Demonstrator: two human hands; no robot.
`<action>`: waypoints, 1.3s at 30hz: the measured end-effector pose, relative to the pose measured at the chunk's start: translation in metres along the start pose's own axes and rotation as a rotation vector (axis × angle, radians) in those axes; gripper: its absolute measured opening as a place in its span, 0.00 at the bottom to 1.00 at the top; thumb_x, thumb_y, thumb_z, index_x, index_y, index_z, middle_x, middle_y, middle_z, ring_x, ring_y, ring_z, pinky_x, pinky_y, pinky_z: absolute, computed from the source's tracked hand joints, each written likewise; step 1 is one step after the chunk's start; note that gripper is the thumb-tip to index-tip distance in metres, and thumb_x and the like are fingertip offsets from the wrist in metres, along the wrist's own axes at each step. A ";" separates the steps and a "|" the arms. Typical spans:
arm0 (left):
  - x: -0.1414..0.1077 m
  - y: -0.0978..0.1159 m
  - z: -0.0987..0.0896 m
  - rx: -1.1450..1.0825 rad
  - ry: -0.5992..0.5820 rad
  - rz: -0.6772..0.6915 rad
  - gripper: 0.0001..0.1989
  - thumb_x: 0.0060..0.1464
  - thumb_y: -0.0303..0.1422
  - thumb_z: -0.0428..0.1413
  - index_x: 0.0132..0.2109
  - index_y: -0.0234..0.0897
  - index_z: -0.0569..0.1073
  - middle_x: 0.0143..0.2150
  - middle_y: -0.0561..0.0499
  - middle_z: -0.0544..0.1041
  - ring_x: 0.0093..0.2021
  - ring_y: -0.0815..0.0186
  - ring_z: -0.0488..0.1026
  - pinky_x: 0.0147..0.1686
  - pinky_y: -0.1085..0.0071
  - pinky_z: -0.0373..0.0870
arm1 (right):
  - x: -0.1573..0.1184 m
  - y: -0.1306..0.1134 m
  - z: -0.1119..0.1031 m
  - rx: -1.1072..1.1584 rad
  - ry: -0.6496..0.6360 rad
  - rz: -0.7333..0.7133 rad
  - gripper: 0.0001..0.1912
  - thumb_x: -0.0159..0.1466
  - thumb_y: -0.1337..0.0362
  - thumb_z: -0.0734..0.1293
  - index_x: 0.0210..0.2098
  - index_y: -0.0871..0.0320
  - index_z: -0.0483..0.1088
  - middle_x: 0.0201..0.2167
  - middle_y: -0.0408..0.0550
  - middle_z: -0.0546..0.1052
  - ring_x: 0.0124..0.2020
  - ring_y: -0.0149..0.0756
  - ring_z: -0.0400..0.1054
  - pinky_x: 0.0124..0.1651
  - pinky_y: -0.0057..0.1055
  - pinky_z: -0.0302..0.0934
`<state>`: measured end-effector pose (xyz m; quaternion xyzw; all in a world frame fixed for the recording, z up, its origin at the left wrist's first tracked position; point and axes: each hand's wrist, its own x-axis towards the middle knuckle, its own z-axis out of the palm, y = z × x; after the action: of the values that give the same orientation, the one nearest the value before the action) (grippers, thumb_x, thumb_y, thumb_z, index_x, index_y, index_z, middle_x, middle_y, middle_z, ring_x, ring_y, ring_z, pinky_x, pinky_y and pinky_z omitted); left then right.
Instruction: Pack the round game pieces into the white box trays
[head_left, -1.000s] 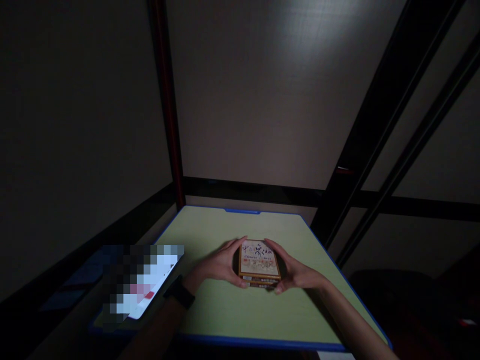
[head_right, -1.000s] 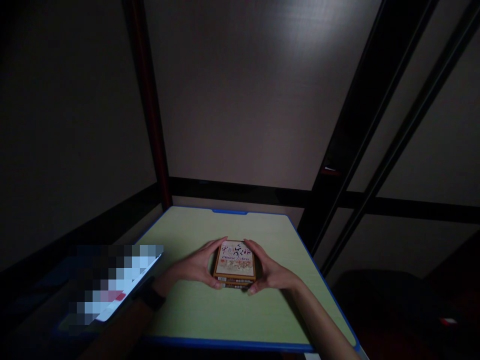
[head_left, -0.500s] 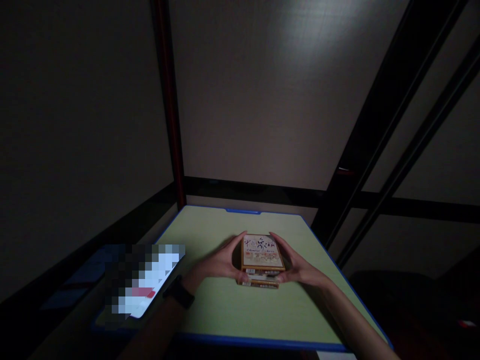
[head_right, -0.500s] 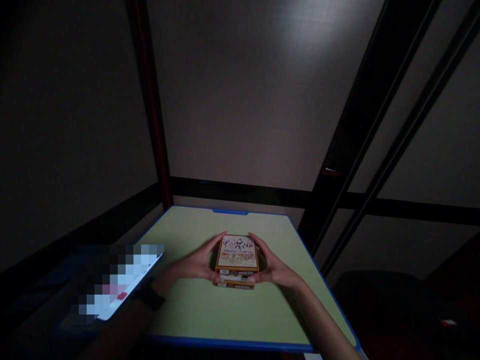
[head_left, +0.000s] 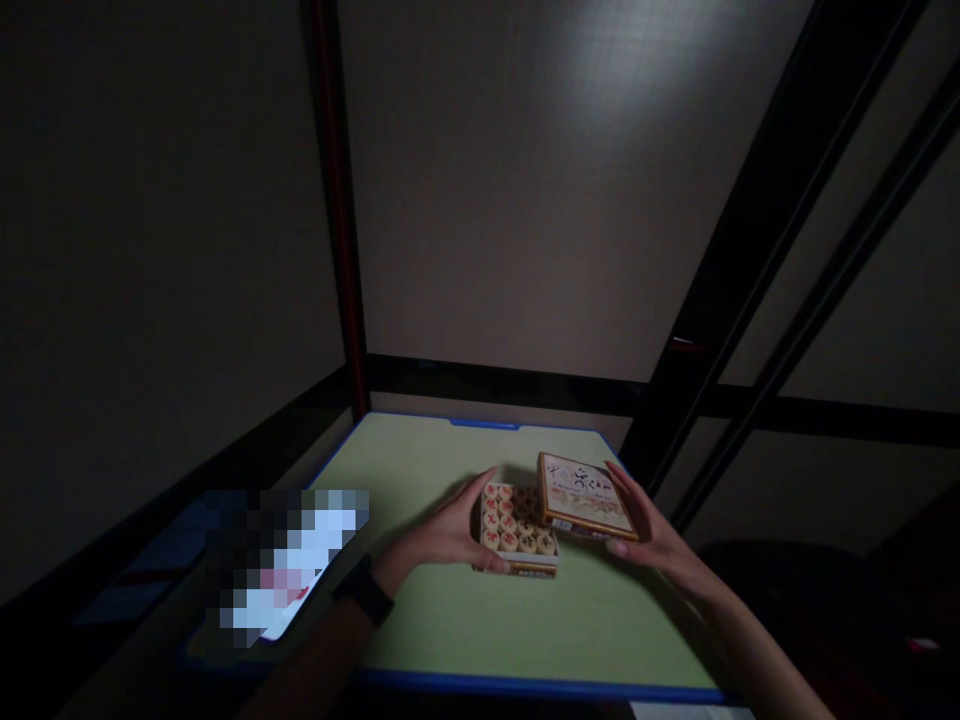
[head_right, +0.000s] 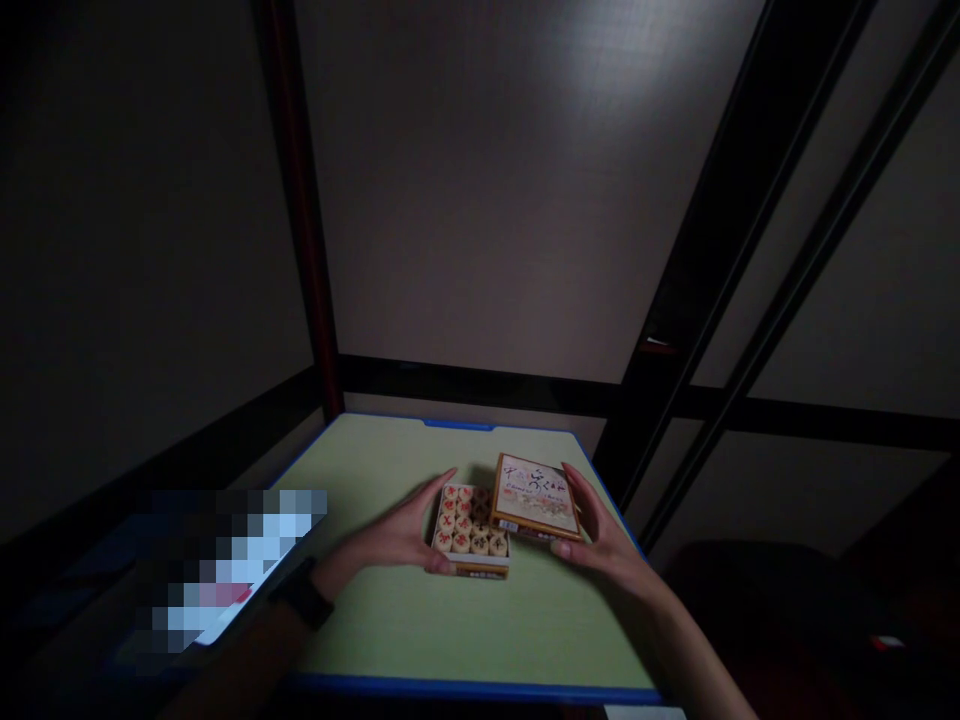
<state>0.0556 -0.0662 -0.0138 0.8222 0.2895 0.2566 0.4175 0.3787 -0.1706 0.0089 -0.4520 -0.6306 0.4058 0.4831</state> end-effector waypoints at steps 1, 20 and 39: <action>0.000 0.000 0.001 0.053 -0.007 0.004 0.68 0.28 0.49 0.72 0.72 0.39 0.46 0.73 0.38 0.47 0.71 0.44 0.46 0.69 0.53 0.44 | -0.010 0.001 -0.010 -0.020 0.002 0.038 0.60 0.51 0.48 0.77 0.72 0.48 0.39 0.73 0.54 0.44 0.72 0.53 0.41 0.70 0.52 0.41; -0.002 0.008 0.001 0.175 -0.019 -0.008 0.62 0.30 0.45 0.71 0.71 0.41 0.50 0.68 0.40 0.57 0.67 0.45 0.54 0.68 0.53 0.52 | -0.024 -0.018 -0.038 -0.547 -0.226 0.154 0.57 0.46 0.54 0.80 0.69 0.47 0.52 0.73 0.54 0.42 0.72 0.60 0.28 0.69 0.61 0.29; -0.001 0.001 0.000 0.191 -0.005 0.017 0.66 0.28 0.42 0.72 0.72 0.39 0.47 0.69 0.38 0.58 0.67 0.45 0.56 0.65 0.54 0.55 | 0.069 -0.011 0.086 -0.803 -0.475 -0.116 0.63 0.40 0.45 0.79 0.70 0.51 0.52 0.57 0.58 0.63 0.58 0.59 0.57 0.61 0.52 0.53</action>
<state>0.0553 -0.0673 -0.0132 0.8613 0.3045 0.2295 0.3357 0.2845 -0.1131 0.0182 -0.4618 -0.8549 0.1943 0.1344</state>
